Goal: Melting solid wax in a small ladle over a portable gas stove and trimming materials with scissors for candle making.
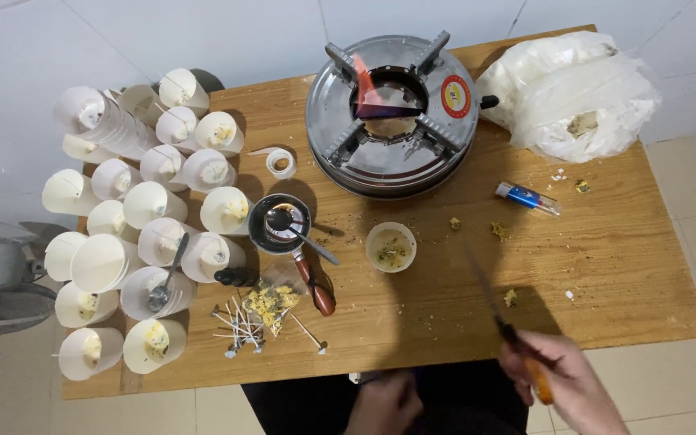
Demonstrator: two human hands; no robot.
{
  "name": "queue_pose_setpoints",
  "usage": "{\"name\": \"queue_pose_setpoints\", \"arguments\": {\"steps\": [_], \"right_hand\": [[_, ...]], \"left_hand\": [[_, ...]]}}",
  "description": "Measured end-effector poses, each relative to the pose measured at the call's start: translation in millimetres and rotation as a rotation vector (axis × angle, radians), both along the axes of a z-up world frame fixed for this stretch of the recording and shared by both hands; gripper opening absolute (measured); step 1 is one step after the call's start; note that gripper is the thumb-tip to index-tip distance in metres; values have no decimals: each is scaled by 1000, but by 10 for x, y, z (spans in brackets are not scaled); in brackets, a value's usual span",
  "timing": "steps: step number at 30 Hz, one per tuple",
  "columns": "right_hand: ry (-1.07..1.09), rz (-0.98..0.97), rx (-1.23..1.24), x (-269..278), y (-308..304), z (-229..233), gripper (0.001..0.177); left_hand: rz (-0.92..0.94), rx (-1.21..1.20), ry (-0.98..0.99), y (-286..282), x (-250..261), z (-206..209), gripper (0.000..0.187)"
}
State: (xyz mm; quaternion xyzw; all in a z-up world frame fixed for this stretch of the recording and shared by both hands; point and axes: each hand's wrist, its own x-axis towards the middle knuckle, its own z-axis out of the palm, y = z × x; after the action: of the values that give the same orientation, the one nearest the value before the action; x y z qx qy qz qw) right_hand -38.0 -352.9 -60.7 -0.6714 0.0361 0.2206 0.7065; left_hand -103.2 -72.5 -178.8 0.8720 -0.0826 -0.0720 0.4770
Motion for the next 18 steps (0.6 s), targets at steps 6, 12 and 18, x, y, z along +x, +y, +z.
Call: {"name": "queue_pose_setpoints", "arguments": {"steps": [6,12,18], "right_hand": [[-155,-81,78,12,59,361,31],[-212,-144,33,-119,-169,201,36],[-269,-248,51,-123,-332,176,42]], "left_hand": [[-226,126,385,217,-941,-979,37],[-450,205,605,-92,178,116,66],[-328,-75,-400,-804,626,1328,18]]}}
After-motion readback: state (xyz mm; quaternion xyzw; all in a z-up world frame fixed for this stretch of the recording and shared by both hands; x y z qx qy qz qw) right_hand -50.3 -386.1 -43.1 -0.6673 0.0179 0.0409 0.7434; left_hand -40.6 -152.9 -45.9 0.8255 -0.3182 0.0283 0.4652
